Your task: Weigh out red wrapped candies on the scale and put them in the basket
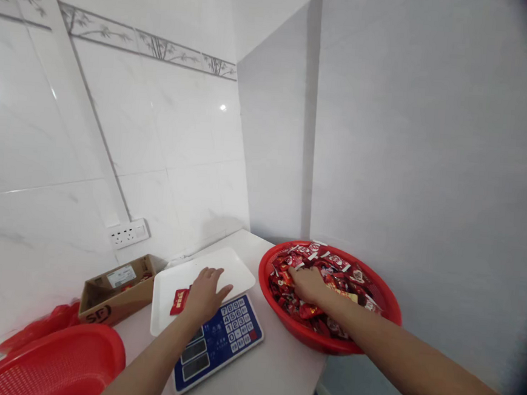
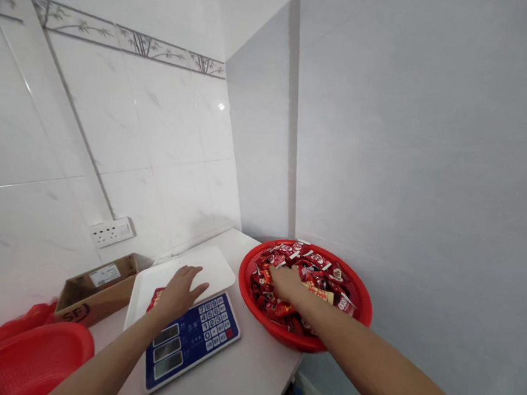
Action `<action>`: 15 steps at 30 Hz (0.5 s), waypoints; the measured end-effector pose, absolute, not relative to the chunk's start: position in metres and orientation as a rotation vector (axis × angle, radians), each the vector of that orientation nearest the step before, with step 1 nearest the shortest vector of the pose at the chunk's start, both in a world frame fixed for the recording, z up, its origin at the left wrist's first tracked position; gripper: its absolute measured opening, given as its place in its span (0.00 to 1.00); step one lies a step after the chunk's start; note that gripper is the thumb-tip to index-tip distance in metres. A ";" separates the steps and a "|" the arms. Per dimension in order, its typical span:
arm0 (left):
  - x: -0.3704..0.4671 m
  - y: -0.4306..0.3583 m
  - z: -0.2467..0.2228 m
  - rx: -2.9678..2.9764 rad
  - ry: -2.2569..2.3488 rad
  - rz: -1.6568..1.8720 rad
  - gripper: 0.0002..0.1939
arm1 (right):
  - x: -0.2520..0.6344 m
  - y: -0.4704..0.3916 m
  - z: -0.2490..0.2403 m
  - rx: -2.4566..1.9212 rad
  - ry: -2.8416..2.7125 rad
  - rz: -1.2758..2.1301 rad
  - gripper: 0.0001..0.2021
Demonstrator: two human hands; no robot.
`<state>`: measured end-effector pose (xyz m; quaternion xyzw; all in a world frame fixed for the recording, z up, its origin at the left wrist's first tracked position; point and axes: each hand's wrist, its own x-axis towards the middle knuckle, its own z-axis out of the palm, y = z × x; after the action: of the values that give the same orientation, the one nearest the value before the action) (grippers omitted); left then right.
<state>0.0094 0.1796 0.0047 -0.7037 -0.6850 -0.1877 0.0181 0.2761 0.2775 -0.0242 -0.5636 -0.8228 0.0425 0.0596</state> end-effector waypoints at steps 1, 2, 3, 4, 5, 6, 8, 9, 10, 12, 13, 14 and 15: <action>0.016 0.179 0.004 -2.219 -2.111 -0.618 0.26 | 0.278 0.279 -0.022 -1.700 -2.485 0.140 0.21; 0.022 0.177 0.004 -2.253 -2.093 -0.655 0.25 | 0.281 0.280 -0.019 -1.692 -2.476 0.161 0.19; 0.027 0.176 0.004 -2.292 -2.077 -0.691 0.25 | 0.285 0.282 -0.015 -1.679 -2.467 0.189 0.17; 0.032 0.175 0.004 -2.332 -2.062 -0.729 0.25 | 0.291 0.283 -0.010 -1.654 -2.462 0.224 0.16; 0.036 0.174 0.004 -2.375 -2.046 -0.767 0.24 | 0.296 0.285 -0.004 -1.617 -2.461 0.265 0.16; 0.040 0.174 0.005 -2.418 -2.027 -0.807 0.23 | 0.302 0.285 0.002 -1.570 -2.463 0.308 0.15; 0.050 0.175 0.007 -2.491 -2.008 -0.896 0.23 | 0.311 0.284 0.014 -1.464 -2.466 0.386 0.15; 0.055 0.176 0.009 -2.520 -2.013 -0.940 0.23 | 0.315 0.283 0.020 -1.415 -2.465 0.416 0.14; 0.062 0.178 0.011 -2.549 -2.017 -0.982 0.24 | 0.317 0.282 0.025 -1.375 -2.460 0.436 0.15; 0.075 0.183 0.014 -2.610 -2.013 -1.057 0.27 | 0.320 0.277 0.032 -1.292 -2.450 0.495 0.15; 0.083 0.188 0.015 -2.643 -1.999 -1.100 0.28 | 0.321 0.274 0.034 -1.249 -2.448 0.540 0.15; 0.090 0.192 0.015 -2.683 -1.963 -1.161 0.29 | 0.321 0.271 0.036 -1.209 -2.446 0.587 0.14; 0.098 0.198 0.014 -2.732 -1.911 -1.238 0.30 | 0.321 0.268 0.037 -1.174 -2.450 0.629 0.14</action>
<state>0.0977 0.1975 0.0138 -0.7517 -0.5258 -0.3407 -0.2060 0.3206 0.2679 0.0368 -0.4144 -0.8650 0.2220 0.1756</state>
